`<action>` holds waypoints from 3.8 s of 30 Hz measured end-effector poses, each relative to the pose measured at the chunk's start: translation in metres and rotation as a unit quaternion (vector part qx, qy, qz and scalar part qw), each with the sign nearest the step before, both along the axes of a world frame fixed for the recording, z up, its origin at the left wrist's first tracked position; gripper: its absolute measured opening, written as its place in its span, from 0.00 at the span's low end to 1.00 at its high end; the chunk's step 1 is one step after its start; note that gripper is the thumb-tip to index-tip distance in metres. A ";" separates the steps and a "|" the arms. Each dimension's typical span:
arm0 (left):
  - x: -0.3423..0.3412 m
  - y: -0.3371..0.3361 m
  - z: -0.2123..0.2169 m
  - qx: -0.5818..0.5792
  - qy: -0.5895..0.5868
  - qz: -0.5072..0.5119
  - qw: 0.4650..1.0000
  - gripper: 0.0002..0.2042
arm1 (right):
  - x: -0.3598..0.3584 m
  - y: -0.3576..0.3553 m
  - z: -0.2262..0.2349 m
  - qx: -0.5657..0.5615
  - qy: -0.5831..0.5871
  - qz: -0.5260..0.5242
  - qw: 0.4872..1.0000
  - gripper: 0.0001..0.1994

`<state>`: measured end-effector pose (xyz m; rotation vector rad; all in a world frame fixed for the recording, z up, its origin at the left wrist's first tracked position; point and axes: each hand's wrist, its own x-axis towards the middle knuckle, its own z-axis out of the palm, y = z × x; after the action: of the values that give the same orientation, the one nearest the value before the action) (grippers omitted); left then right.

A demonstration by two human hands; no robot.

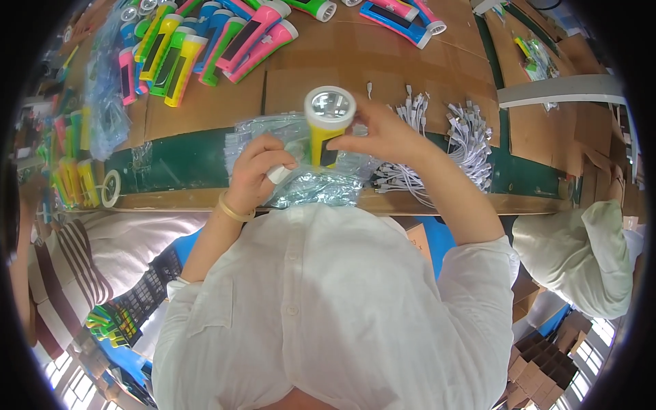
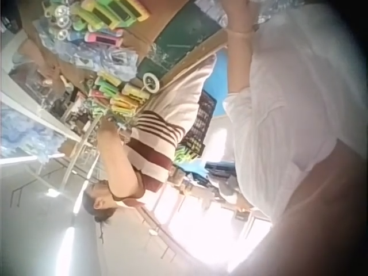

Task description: Placing flashlights and charging cables into small plastic bags.

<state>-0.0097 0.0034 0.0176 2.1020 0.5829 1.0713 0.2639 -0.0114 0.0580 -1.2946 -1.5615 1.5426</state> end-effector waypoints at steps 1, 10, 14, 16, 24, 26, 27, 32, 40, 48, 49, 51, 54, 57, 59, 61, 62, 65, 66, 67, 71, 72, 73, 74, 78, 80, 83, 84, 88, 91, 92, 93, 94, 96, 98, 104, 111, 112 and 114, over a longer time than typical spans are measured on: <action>0.002 -0.002 0.001 -0.001 0.001 0.000 1.000 0.09 | -0.008 -0.003 -0.005 0.059 -0.022 0.003 0.998 0.32; -0.003 -0.005 0.003 -0.047 -0.044 -0.009 0.998 0.08 | -0.028 -0.003 0.049 0.158 -0.386 0.213 0.884 0.13; 0.007 0.002 0.000 -0.003 0.040 -0.120 0.992 0.08 | -0.048 -0.023 0.008 0.201 -0.387 0.233 0.869 0.11; 0.008 0.001 -0.010 -0.019 0.027 -0.007 0.999 0.09 | -0.046 -0.023 -0.010 0.239 -0.360 0.172 0.885 0.12; -0.005 0.001 -0.020 -0.087 -0.013 0.065 0.994 0.06 | 0.072 -0.048 -0.024 0.128 -0.520 -0.089 0.840 0.07; -0.006 0.003 -0.023 -0.082 -0.012 0.050 0.995 0.06 | 0.078 -0.059 -0.041 0.116 -0.546 -0.112 0.822 0.08; -0.007 0.003 -0.023 -0.085 -0.011 0.054 0.995 0.06 | 0.080 -0.062 -0.042 0.122 -0.536 -0.114 0.828 0.06; -0.014 0.003 -0.022 -0.078 -0.002 0.025 0.997 0.06 | 0.085 -0.058 0.023 0.019 -0.197 -0.294 0.935 0.07; -0.015 -0.002 -0.018 -0.071 0.012 0.019 0.997 0.07 | 0.052 -0.038 0.066 0.126 0.211 -0.178 0.953 0.08; -0.019 -0.006 -0.018 -0.085 0.008 0.011 0.996 0.05 | 0.035 -0.028 0.008 -0.037 0.076 -0.156 0.984 0.09; -0.021 -0.006 -0.019 -0.075 0.004 0.008 0.997 0.06 | 0.038 -0.027 0.008 -0.051 0.080 -0.174 0.980 0.09; -0.019 -0.008 -0.017 -0.064 0.000 0.006 0.998 0.06 | 0.036 -0.028 0.009 -0.003 0.041 -0.159 0.986 0.09; -0.019 -0.017 -0.004 -0.104 -0.016 0.096 0.990 0.10 | 0.028 -0.028 0.017 0.045 -0.061 -0.056 0.996 0.08; -0.031 -0.023 0.003 -0.135 0.075 0.167 0.974 0.10 | 0.003 -0.011 0.031 0.056 -0.167 0.094 0.980 0.07; -0.033 -0.027 0.007 -0.177 0.098 0.184 0.962 0.07 | -0.014 0.005 0.023 0.165 -0.231 0.227 0.932 0.06; -0.025 -0.026 0.016 -0.163 0.076 0.180 0.967 0.07 | -0.032 0.013 0.011 0.203 -0.221 0.209 0.930 0.06; -0.022 -0.028 0.020 -0.149 0.054 0.181 0.971 0.06 | -0.041 0.016 0.006 0.243 -0.209 0.197 0.927 0.08; -0.020 -0.030 0.024 -0.151 0.040 0.198 0.968 0.07 | -0.057 0.022 0.008 0.156 -0.114 0.180 0.964 0.08; -0.019 -0.031 0.024 -0.171 0.032 0.202 0.964 0.07 | -0.062 0.023 0.010 0.071 -0.046 0.162 0.983 0.09; -0.019 -0.030 0.023 -0.173 0.032 0.205 0.963 0.07 | -0.069 0.023 0.010 0.070 -0.046 0.164 0.983 0.09; -0.020 -0.027 0.020 -0.168 0.011 0.196 0.966 0.07 | -0.079 0.019 -0.002 0.216 -0.132 0.150 0.956 0.08; -0.021 -0.027 0.018 -0.188 0.009 0.197 0.962 0.07 | -0.076 0.019 -0.007 0.289 -0.144 0.144 0.935 0.08; -0.022 -0.027 0.015 -0.190 0.010 0.193 0.962 0.07 | -0.069 0.018 -0.007 0.286 -0.145 0.141 0.936 0.08; -0.023 -0.028 0.012 -0.243 -0.019 0.213 0.946 0.05 | -0.056 0.017 -0.003 0.280 -0.170 0.139 0.935 0.07; -0.033 -0.016 0.002 -0.372 -0.081 0.254 0.889 0.03 | 0.015 0.013 -0.015 0.252 -0.225 0.092 0.937 0.05; -0.028 -0.007 0.000 -0.376 -0.088 0.220 0.896 0.04 | 0.032 0.004 -0.029 0.248 -0.178 0.040 0.952 0.05; -0.021 0.007 -0.003 -0.404 -0.103 0.142 0.898 0.08 | 0.034 -0.006 -0.032 0.164 -0.178 0.002 0.970 0.05; -0.018 0.010 -0.007 -0.415 -0.105 0.123 0.896 0.10 | 0.033 -0.007 -0.033 0.151 -0.139 -0.034 0.978 0.05; -0.007 0.001 -0.013 -0.372 0.006 0.077 0.925 0.19 | 0.054 -0.004 -0.040 0.092 -0.065 -0.138 0.984 0.08; -0.005 -0.003 -0.027 -0.328 0.029 0.086 0.940 0.21 | 0.063 -0.002 -0.041 0.022 -0.037 -0.140 0.989 0.09; -0.004 -0.003 -0.027 -0.334 0.013 0.100 0.937 0.20 | 0.067 0.000 -0.050 0.017 0.019 -0.170 0.985 0.09; -0.002 -0.003 -0.025 -0.333 0.012 0.101 0.938 0.20 | 0.072 0.002 -0.055 0.013 0.076 -0.200 0.977 0.09; 0.002 -0.003 -0.022 -0.305 0.041 0.126 0.943 0.17 | 0.080 0.007 -0.054 0.026 0.094 -0.257 0.961 0.10; 0.003 -0.004 -0.025 -0.274 0.070 0.153 0.947 0.14 | 0.085 0.026 -0.040 0.078 0.122 -0.416 0.898 0.13; 0.000 -0.008 -0.036 -0.236 0.059 0.151 0.958 0.13 | 0.151 0.051 -0.042 0.114 0.080 -0.428 0.893 0.14; -0.002 -0.021 -0.029 0.005 0.128 0.055 0.990 0.11 | 0.313 0.085 -0.009 0.186 -0.305 -0.509 0.783 0.20; 0.017 -0.023 -0.031 0.009 0.175 0.160 0.971 0.13 | 0.094 0.045 -0.007 0.160 -0.201 -0.121 0.959 0.14; 0.020 -0.020 -0.029 0.010 0.174 0.157 0.972 0.13 | 0.059 0.029 -0.003 0.124 -0.246 -0.064 0.959 0.14; 0.023 -0.016 -0.027 0.065 0.219 0.171 0.958 0.14 | 0.016 0.008 -0.008 0.090 -0.314 0.031 0.945 0.14</action>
<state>0.0131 -0.0128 -0.0092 2.4328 1.1520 0.8354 0.2799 -0.0029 0.0497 -1.7441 -2.0834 1.0261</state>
